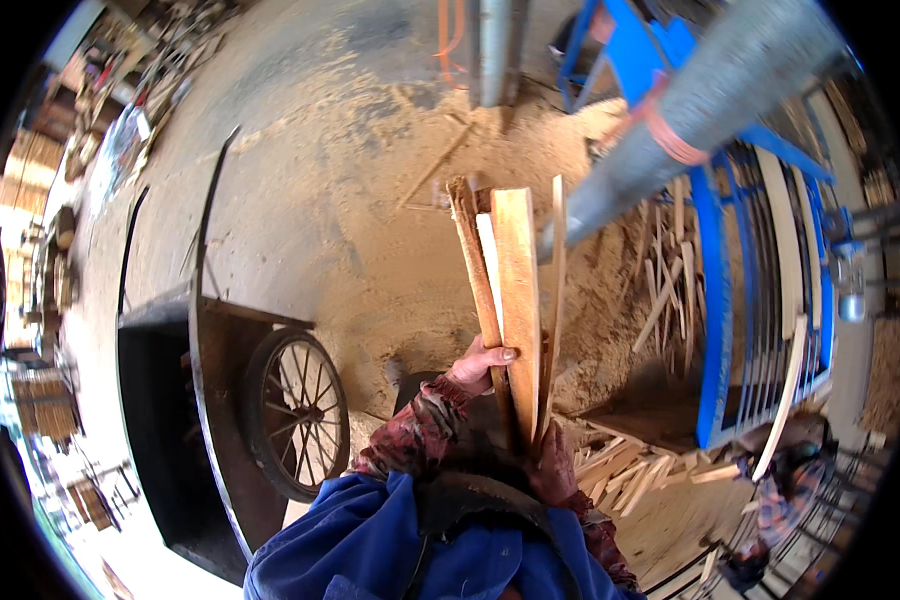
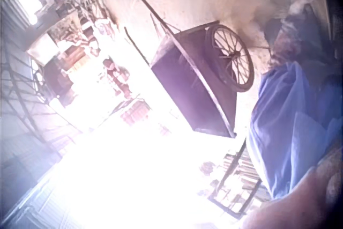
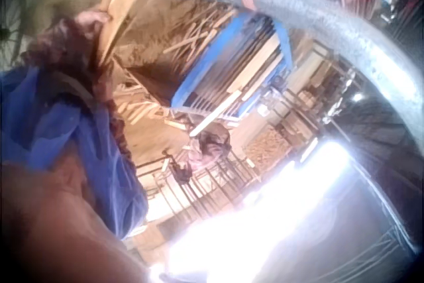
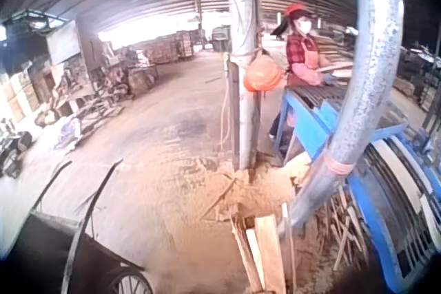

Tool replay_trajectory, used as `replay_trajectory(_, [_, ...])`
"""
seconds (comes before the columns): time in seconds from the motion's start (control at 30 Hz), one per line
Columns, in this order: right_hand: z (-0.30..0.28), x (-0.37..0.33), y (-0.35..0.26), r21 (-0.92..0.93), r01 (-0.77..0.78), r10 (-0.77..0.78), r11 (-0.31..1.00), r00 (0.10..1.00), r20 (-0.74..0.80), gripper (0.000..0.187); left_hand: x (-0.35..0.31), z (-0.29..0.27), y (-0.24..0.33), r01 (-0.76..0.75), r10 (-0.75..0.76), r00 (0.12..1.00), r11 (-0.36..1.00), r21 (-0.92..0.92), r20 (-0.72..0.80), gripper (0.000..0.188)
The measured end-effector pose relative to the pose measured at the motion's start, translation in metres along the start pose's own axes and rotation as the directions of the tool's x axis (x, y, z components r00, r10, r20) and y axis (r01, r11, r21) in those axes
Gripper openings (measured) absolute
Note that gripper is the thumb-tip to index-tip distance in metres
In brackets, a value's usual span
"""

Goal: The person repeatedly picks up wooden planks from a blue metal rack and throws them into a large black bin. The person handles the wood by hand, moving pieces one by one or in small groups from the rack to the bin.

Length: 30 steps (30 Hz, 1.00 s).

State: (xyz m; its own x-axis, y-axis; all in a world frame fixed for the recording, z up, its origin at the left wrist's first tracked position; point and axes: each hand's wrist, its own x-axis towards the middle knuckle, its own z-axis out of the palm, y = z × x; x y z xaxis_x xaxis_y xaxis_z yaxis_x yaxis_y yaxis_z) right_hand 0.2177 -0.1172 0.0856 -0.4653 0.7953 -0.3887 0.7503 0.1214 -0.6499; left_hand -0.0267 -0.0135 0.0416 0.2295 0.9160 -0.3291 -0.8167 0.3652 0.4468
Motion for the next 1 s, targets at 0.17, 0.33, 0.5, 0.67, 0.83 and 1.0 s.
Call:
replay_trajectory(0.17, [0.06, 0.04, -0.068, -0.142, 0.21, -0.188, 0.967, 0.97, 0.156, 0.084, -0.098, -0.091, 0.068, -0.205, 0.176, 0.958, 0.972, -0.114, -0.225, 0.062])
replay_trajectory(0.33, [0.107, 0.097, -0.171, -0.071, 0.465, -0.422, 0.882, 0.849, 0.318, 0.078, -0.21, -0.165, 0.129, -0.553, 0.44, 0.776, 0.82, -0.151, -0.452, 0.059])
replay_trajectory(0.5, [0.15, 0.145, -0.283, -0.03, 0.689, -0.588, 0.724, 0.639, 0.495, 0.072, -0.317, -0.202, 0.177, -0.794, 0.584, 0.508, 0.603, -0.08, -0.633, 0.058])
replay_trajectory(0.67, [0.206, 0.177, -0.401, 0.166, 0.819, -0.705, 0.549, 0.348, 0.618, 0.069, -0.418, -0.234, 0.227, -0.913, 0.603, 0.276, 0.409, -0.007, -0.749, 0.055])
replay_trajectory(0.83, [0.278, 0.185, -0.533, 0.286, 0.802, -0.71, 0.525, 0.227, 0.667, 0.069, -0.524, -0.248, 0.318, -0.952, 0.699, 0.137, 0.289, 0.102, -0.702, 0.05])
replay_trajectory(1.0, [0.352, 0.222, -0.641, 0.395, 0.684, -0.723, 0.613, 0.285, 0.629, 0.087, -0.622, -0.357, 0.385, -0.891, 0.603, 0.039, 0.381, 0.245, -0.797, 0.084])
